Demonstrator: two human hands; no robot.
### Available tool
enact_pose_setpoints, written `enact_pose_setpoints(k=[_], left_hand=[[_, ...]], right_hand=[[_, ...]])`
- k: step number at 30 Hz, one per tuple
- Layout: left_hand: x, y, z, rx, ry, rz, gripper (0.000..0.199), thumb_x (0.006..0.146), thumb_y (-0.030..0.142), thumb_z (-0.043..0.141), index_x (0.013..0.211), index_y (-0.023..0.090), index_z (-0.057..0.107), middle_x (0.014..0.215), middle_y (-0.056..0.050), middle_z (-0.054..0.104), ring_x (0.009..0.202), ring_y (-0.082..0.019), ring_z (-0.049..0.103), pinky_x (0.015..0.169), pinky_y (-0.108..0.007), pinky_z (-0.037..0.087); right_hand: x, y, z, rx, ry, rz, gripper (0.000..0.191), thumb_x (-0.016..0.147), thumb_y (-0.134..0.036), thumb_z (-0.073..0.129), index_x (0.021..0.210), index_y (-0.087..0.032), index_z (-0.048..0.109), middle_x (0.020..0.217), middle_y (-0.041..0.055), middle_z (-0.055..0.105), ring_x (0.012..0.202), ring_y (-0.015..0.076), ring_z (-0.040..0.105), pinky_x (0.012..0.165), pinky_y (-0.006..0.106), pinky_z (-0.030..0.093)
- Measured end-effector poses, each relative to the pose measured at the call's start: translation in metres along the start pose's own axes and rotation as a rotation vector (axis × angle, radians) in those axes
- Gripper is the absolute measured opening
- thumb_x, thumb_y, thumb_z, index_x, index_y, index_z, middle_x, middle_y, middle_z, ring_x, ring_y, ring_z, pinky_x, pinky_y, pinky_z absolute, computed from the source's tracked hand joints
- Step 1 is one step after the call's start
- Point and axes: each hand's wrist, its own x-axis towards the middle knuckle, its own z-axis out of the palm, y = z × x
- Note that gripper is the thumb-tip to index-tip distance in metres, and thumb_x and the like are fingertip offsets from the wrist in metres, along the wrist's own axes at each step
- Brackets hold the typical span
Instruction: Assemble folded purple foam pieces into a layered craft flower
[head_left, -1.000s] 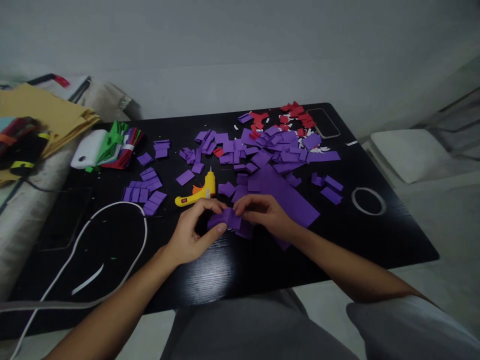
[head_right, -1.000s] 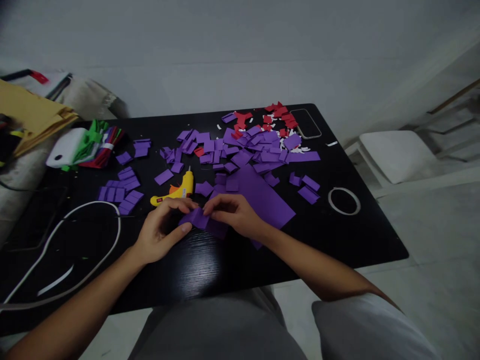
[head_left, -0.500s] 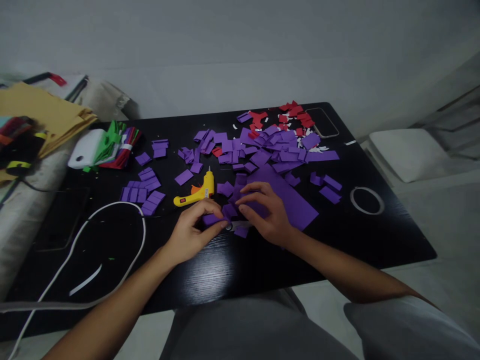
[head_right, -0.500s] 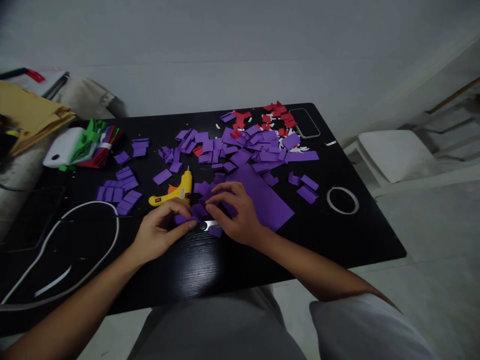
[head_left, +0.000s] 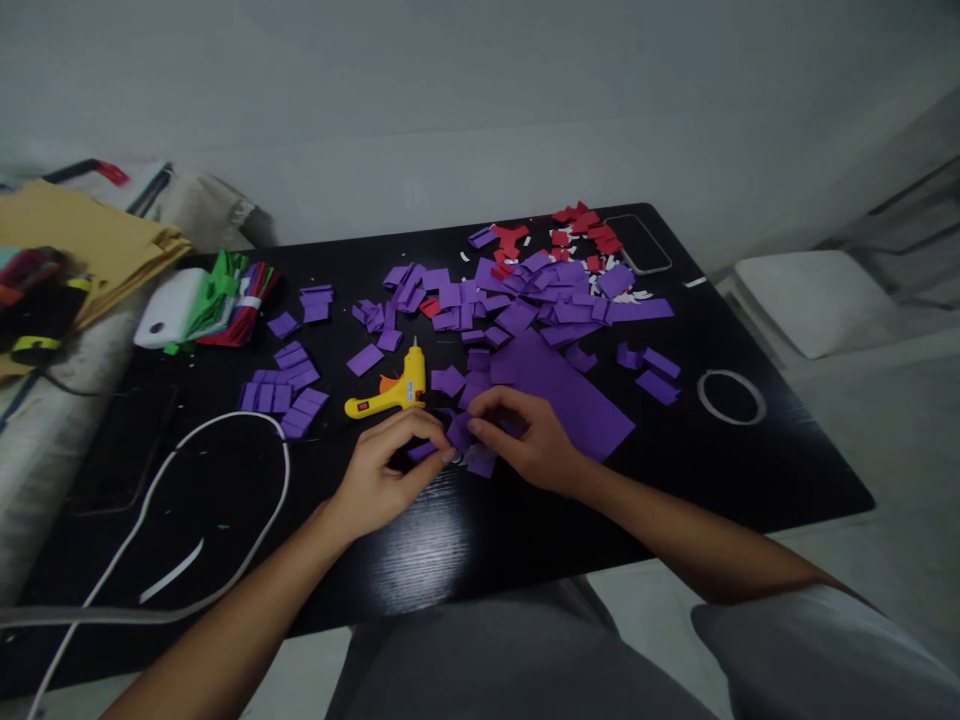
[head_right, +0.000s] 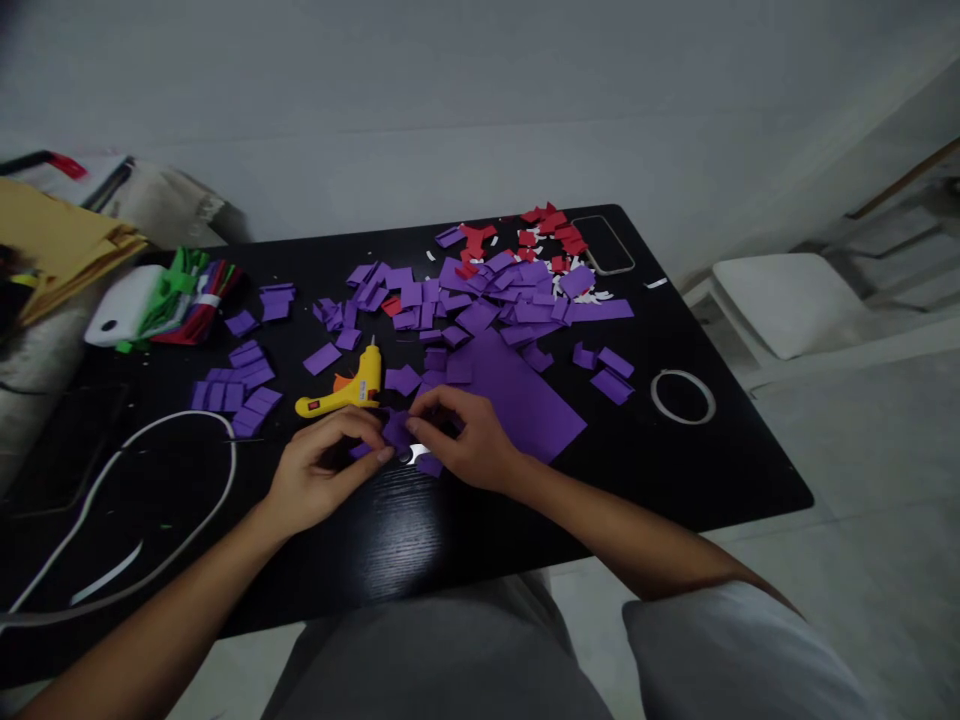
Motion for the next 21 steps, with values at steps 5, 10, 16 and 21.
enact_pose_setpoints(k=[5,10,16,21], left_hand=[[-0.002,-0.005,0.001,0.079,0.076,-0.099,0.01,0.093,0.015,0.073,0.099,0.02,0.066,0.094,-0.001,0.07,0.09,-0.015,0.067,0.087,-0.028,0.053],[-0.004,-0.01,0.004,0.002,0.088,-0.143,0.014,0.093,0.02,0.075,0.103,0.021,0.066,0.097,-0.002,0.069,0.09,-0.015,0.068,0.082,-0.027,0.056],[-0.004,-0.008,0.002,0.016,0.079,-0.115,0.03,0.091,0.022,0.08,0.119,0.024,0.071,0.101,-0.002,0.073,0.085,-0.014,0.072,0.077,-0.026,0.06],[0.0,0.0,0.001,0.165,0.079,-0.003,0.029,0.093,0.019,0.077,0.122,0.022,0.074,0.11,-0.006,0.078,0.1,-0.018,0.075,0.086,-0.029,0.061]], right_hand=[[0.002,0.001,0.001,0.187,0.011,0.126,0.01,0.09,-0.028,0.075,0.093,-0.021,0.068,0.084,-0.0008,0.069,0.07,0.012,0.065,0.068,0.026,0.056],[0.003,0.007,0.0,0.24,0.042,0.125,0.02,0.089,-0.027,0.077,0.108,-0.024,0.072,0.089,-0.0004,0.072,0.074,0.0124,0.068,0.07,0.026,0.059],[0.001,0.006,-0.001,0.164,0.021,0.07,0.022,0.093,-0.022,0.072,0.114,-0.026,0.078,0.092,-0.0003,0.073,0.072,0.0109,0.067,0.068,0.025,0.056],[0.0,0.005,-0.002,0.0,0.019,-0.057,0.021,0.096,-0.018,0.067,0.111,-0.026,0.08,0.103,0.0039,0.076,0.09,0.0157,0.071,0.078,0.03,0.057]])
